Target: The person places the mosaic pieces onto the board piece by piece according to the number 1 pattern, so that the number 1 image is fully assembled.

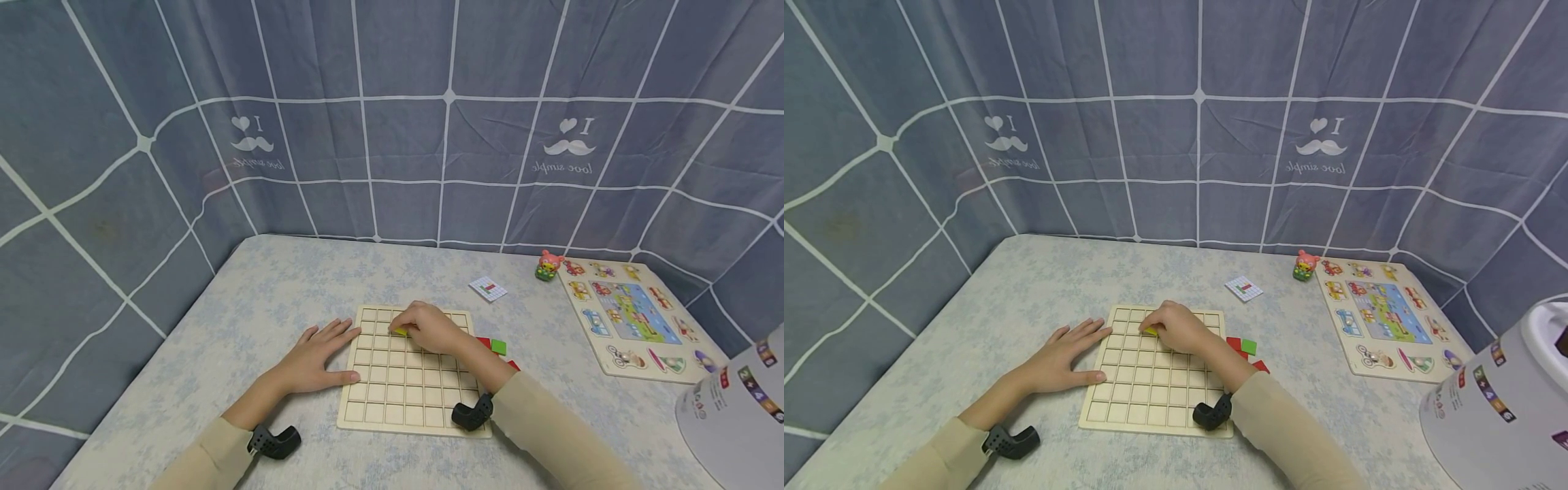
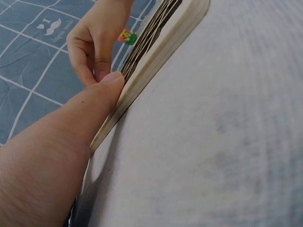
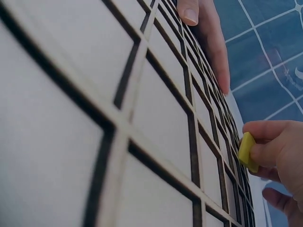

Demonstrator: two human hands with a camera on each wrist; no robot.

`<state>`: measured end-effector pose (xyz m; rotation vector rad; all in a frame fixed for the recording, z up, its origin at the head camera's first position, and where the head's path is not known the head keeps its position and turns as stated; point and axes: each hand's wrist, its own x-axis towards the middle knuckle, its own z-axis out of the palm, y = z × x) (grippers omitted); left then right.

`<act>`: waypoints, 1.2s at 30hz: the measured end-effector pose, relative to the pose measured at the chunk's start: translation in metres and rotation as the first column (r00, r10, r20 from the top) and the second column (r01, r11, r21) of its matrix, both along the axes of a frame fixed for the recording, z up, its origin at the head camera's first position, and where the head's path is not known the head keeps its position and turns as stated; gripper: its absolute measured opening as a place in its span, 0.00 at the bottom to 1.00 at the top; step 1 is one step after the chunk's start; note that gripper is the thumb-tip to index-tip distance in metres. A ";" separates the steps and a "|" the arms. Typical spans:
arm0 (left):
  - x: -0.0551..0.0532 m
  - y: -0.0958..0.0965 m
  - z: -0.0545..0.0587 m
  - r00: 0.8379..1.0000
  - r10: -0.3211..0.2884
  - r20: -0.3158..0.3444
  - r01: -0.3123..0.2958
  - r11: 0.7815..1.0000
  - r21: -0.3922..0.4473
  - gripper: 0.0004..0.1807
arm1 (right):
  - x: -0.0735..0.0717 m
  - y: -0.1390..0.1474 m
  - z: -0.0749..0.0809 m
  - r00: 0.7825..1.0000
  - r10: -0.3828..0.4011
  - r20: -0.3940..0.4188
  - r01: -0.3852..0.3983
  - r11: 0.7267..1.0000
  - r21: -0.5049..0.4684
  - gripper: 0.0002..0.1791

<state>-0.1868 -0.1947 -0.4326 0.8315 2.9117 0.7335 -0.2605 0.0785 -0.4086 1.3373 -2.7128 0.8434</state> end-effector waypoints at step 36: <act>0.001 0.000 0.001 1.000 0.000 0.004 0.000 1.000 0.014 0.47 | 0.007 0.005 -0.005 1.000 -0.010 0.005 0.011 0.999 -0.047 0.13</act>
